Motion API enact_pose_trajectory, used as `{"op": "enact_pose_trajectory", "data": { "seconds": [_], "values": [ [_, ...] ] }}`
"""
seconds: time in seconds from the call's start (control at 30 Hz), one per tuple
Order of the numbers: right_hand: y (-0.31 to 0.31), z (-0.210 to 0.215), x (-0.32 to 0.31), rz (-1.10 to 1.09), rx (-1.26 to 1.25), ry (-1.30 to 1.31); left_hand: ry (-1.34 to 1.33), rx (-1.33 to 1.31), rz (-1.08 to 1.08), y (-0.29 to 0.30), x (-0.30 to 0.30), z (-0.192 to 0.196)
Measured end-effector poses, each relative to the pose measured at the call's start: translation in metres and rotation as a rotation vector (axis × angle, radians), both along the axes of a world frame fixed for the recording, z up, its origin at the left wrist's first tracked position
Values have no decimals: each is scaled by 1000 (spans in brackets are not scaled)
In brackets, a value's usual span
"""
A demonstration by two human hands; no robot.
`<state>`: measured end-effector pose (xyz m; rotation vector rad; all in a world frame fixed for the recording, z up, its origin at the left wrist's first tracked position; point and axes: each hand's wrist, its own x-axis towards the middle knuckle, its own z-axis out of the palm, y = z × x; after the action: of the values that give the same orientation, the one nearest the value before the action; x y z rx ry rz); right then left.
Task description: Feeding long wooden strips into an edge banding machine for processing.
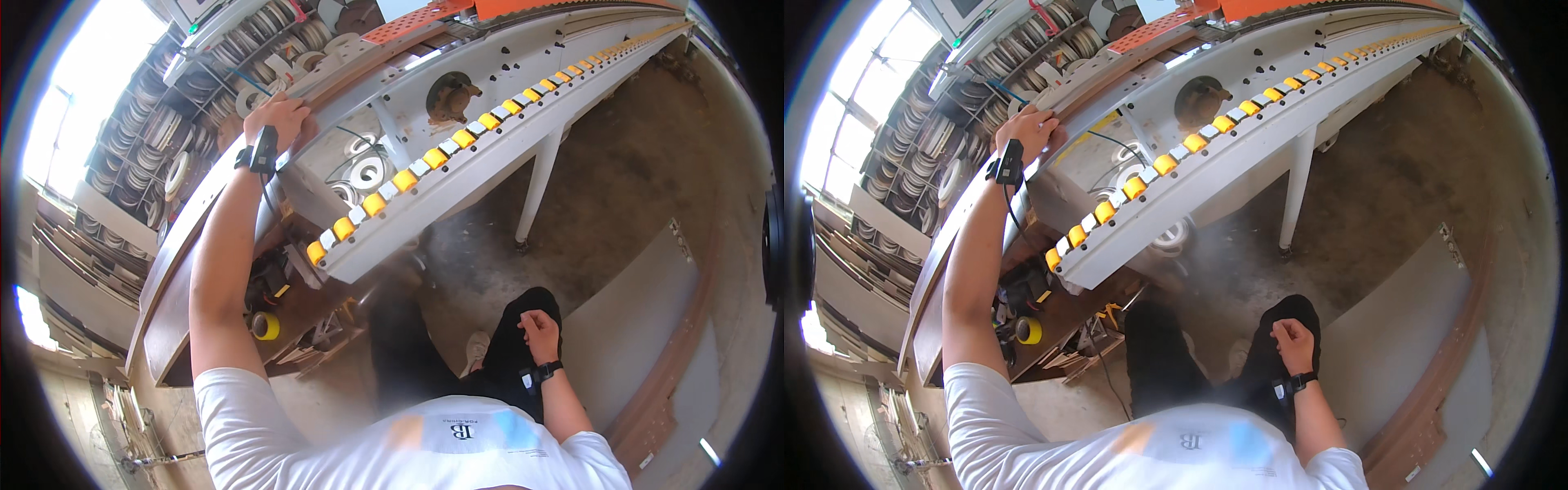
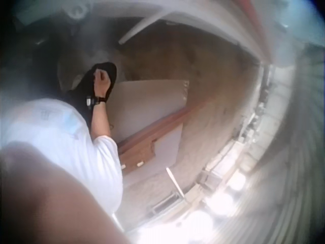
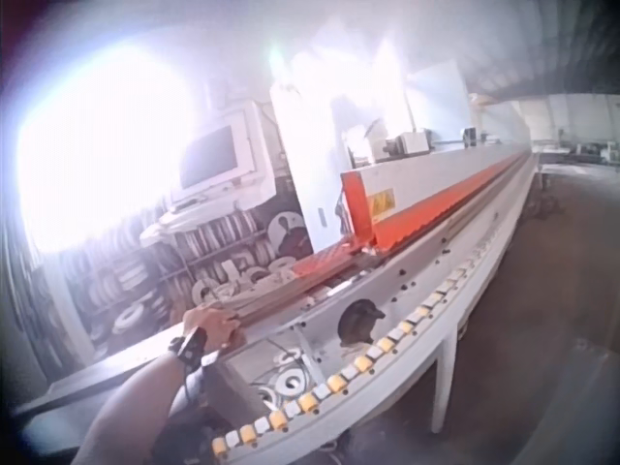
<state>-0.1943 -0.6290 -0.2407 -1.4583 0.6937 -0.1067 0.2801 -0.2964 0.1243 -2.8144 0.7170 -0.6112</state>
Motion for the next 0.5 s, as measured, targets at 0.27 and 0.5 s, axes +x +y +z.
{"op": "enact_pose_trajectory", "data": {
  "seconds": [0.27,0.5],
  "values": [
    [9,-2,10,70,2,-19,-143,-44,-89,-63,35,-22],
    [-1,7,6,-1,1,6,-214,-49,-181,-59,47,-25]
  ]
}}
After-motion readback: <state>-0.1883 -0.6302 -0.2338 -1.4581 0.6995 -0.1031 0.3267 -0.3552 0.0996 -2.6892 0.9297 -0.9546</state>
